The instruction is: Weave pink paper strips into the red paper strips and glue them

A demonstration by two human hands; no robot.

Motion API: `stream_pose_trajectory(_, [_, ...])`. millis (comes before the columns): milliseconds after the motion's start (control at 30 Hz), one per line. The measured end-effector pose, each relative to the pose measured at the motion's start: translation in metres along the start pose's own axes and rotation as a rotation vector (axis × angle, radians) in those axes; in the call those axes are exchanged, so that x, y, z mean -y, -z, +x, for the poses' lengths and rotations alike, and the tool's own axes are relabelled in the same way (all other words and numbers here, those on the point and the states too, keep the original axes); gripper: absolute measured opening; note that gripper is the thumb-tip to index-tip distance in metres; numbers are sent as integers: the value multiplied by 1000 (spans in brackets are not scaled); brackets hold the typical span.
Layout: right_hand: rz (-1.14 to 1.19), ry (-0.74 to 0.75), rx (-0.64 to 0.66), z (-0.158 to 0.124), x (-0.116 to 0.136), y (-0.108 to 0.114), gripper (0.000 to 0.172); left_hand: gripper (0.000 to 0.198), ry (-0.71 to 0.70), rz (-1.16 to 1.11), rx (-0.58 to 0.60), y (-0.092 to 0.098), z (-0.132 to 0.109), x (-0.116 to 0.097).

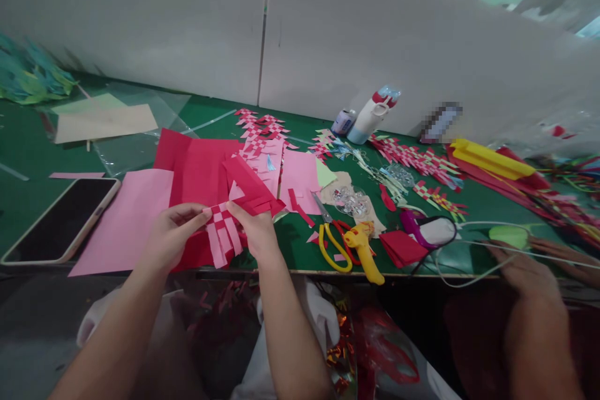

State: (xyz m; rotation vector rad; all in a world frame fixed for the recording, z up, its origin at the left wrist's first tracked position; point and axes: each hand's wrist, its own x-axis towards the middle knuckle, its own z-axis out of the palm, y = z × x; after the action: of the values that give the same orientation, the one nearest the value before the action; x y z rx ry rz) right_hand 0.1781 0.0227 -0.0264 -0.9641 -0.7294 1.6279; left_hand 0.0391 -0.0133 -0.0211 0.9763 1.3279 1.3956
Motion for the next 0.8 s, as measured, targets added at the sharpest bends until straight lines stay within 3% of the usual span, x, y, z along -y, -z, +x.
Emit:
stream_pose_trajectory(433, [-32,168,5,-1,-1,-3,40,25,10,48,-12,-1,1,3])
stream_pose_trajectory(633, [-100,55,141,0,0,4,27,29,16,5,-89,-1,2,1])
stream_pose_trajectory(800, [-222,9,135,1,0,8,27,32,44,-86,-165,-4,1,-4])
